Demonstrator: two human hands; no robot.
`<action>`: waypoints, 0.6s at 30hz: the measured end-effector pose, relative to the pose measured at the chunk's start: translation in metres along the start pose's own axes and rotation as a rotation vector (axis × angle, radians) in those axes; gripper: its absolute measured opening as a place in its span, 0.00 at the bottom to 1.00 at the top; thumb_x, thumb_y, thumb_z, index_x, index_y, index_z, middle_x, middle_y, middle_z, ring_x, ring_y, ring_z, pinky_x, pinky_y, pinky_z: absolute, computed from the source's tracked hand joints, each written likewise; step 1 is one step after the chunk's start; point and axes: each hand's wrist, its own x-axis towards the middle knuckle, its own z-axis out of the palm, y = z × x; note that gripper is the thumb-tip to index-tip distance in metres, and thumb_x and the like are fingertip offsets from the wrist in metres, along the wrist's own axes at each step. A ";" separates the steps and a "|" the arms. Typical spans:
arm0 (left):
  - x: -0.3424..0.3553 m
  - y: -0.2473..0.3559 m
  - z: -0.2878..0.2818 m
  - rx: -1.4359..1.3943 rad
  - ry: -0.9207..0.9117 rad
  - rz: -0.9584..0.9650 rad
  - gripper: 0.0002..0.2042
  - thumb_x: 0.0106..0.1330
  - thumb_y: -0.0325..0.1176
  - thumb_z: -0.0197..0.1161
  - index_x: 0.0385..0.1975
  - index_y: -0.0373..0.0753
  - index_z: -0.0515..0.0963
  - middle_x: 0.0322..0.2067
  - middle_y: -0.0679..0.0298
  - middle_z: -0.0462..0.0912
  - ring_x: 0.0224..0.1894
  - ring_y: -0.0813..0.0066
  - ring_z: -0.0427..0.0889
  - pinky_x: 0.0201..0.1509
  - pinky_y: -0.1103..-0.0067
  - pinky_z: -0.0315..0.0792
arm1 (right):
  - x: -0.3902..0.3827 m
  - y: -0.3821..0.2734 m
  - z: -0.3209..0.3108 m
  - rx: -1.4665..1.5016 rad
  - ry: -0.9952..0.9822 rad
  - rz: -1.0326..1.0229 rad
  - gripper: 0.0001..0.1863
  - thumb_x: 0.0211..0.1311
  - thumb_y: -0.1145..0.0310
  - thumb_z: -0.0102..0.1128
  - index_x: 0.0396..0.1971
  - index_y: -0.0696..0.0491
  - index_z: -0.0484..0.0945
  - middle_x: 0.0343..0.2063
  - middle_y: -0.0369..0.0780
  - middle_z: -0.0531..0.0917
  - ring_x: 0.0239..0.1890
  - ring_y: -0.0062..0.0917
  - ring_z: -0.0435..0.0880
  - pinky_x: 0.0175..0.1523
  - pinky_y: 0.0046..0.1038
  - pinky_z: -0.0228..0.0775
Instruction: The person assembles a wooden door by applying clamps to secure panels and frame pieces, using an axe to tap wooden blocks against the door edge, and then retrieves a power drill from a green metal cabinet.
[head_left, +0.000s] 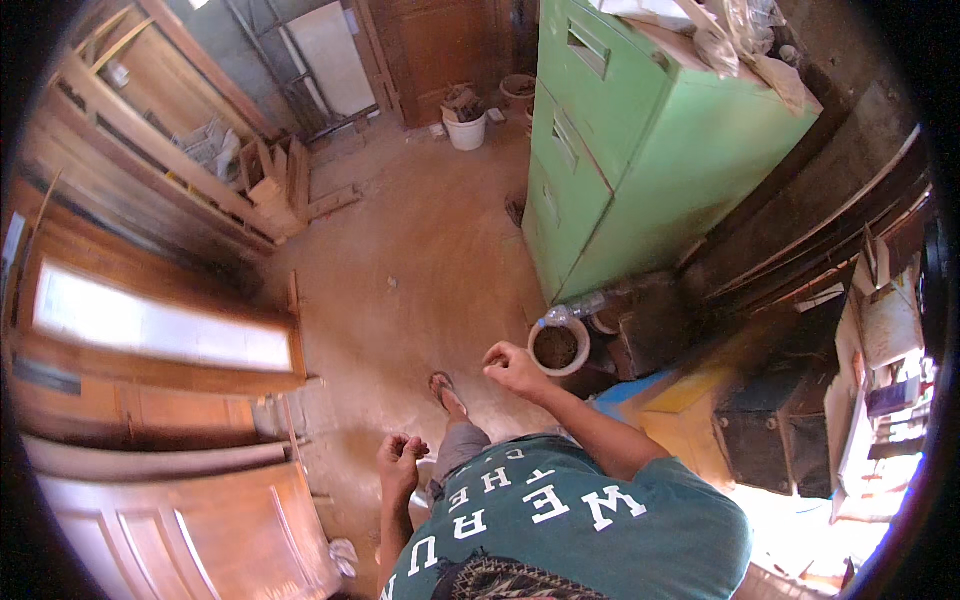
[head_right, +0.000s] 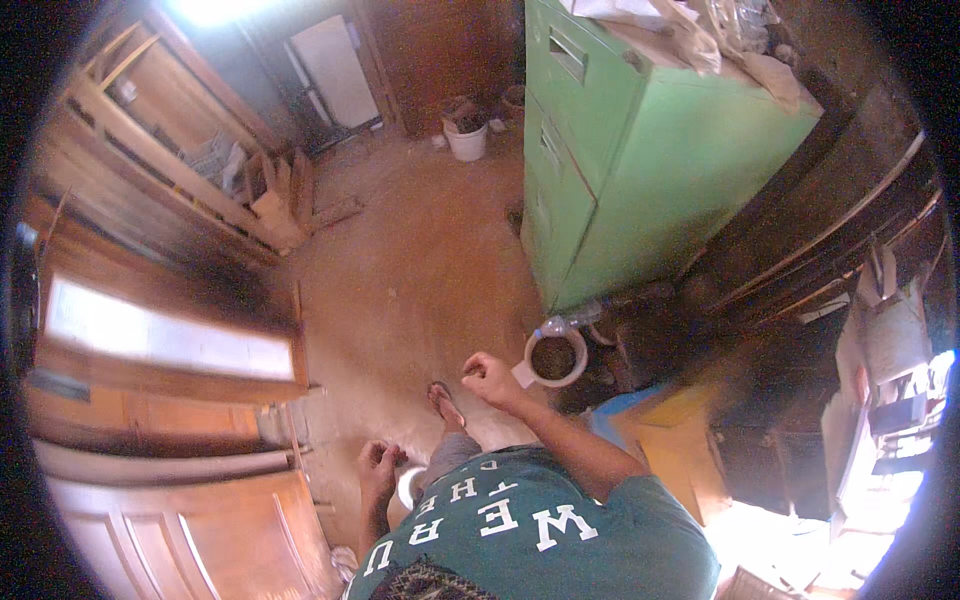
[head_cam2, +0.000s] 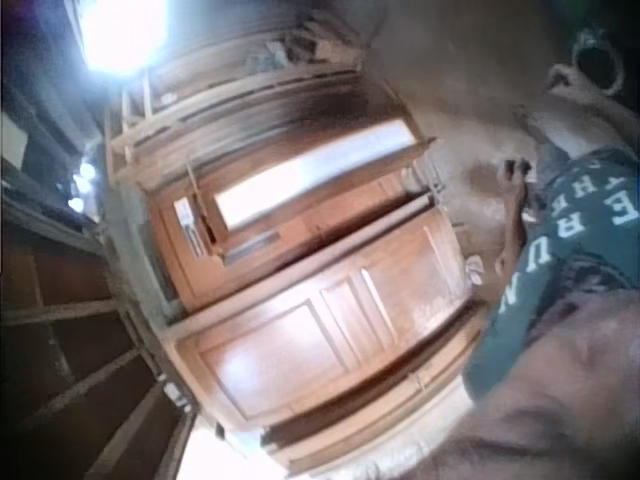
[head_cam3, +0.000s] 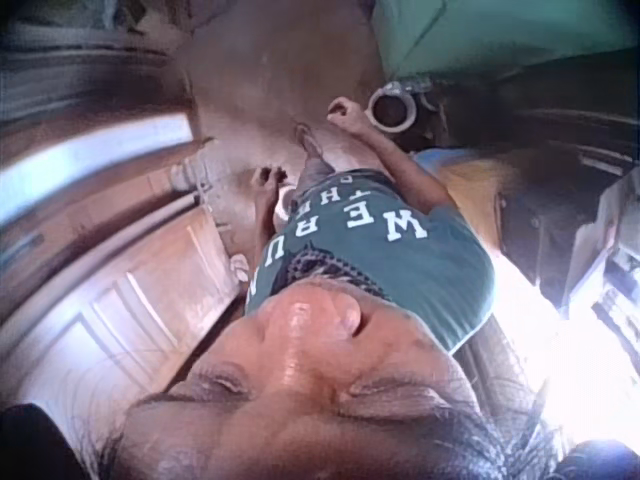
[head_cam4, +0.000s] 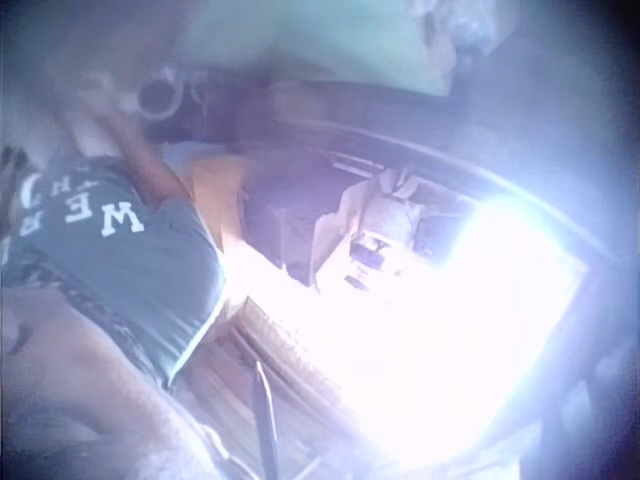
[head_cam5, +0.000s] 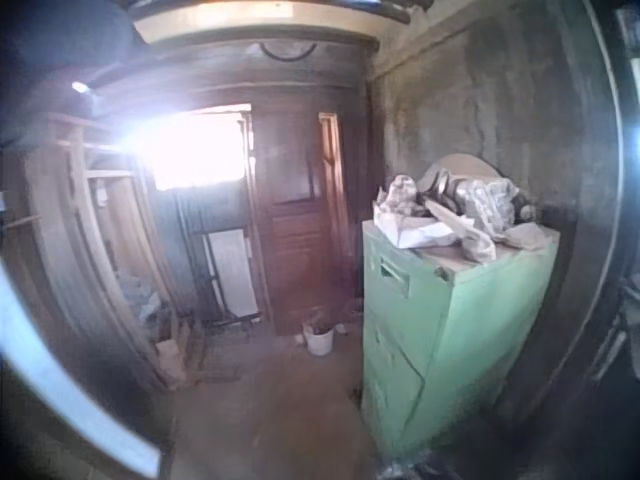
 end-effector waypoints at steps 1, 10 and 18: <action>0.030 0.002 -0.011 -0.034 -0.010 0.004 0.04 0.73 0.27 0.61 0.37 0.35 0.75 0.30 0.59 0.85 0.32 0.73 0.85 0.40 0.76 0.80 | 0.025 0.008 -0.002 -0.023 0.068 0.012 0.13 0.62 0.68 0.69 0.43 0.58 0.81 0.32 0.37 0.83 0.36 0.18 0.81 0.42 0.24 0.75; 0.283 0.119 -0.066 0.342 -0.144 0.019 0.16 0.79 0.39 0.55 0.31 0.35 0.78 0.22 0.63 0.82 0.27 0.76 0.82 0.34 0.79 0.75 | 0.228 0.035 -0.070 0.702 0.680 0.242 0.09 0.71 0.69 0.57 0.47 0.54 0.79 0.33 0.36 0.85 0.33 0.19 0.83 0.35 0.23 0.75; 0.487 0.156 -0.035 0.558 -0.353 0.143 0.12 0.74 0.36 0.60 0.46 0.33 0.80 0.30 0.58 0.84 0.34 0.69 0.84 0.44 0.73 0.79 | 0.371 0.054 -0.184 1.242 1.012 0.018 0.13 0.74 0.65 0.53 0.53 0.54 0.74 0.43 0.42 0.83 0.44 0.29 0.83 0.51 0.33 0.76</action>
